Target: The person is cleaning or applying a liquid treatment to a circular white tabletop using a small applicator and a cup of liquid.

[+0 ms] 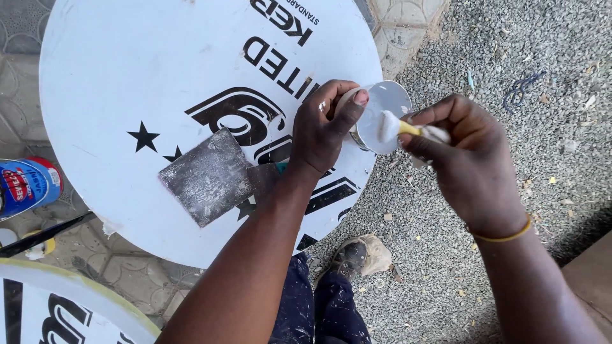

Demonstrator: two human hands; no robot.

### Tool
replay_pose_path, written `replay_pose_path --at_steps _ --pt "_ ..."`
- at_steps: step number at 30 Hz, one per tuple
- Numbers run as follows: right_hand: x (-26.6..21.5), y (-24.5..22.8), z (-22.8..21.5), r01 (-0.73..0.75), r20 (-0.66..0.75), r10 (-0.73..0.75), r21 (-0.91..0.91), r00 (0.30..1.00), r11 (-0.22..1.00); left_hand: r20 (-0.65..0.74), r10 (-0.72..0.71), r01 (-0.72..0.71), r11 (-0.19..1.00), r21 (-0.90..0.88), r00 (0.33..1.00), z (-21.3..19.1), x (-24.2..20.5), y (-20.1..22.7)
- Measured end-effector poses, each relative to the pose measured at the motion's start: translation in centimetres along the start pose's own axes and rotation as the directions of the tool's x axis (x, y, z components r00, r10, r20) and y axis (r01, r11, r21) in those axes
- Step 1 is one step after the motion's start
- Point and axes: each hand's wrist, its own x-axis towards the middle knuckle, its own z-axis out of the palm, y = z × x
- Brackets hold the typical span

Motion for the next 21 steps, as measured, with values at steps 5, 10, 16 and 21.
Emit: replay_pose_path --at_steps 5,10,16,21 --pt "0.4 -1.3 0.7 0.130 0.131 -0.098 -0.263 0.986 0.956 0.034 0.003 -0.005 0.999 0.044 0.999 -0.2 0.3 0.1" --pt "2.0 -1.7 0.1 -0.093 0.163 0.131 -0.224 0.978 0.970 0.060 0.046 -0.048 0.998 0.030 0.997 -0.5 0.4 0.3" --pt "2.6 -2.1 -0.6 -0.379 0.135 0.392 -0.109 0.910 0.919 0.104 -0.011 0.010 1.000 0.007 0.995 -0.9 0.6 1.1" --pt "2.3 -1.4 -0.7 -0.377 0.073 0.379 -0.036 0.923 0.925 0.144 -0.064 0.061 0.998 0.024 0.988 -1.3 0.9 1.2"
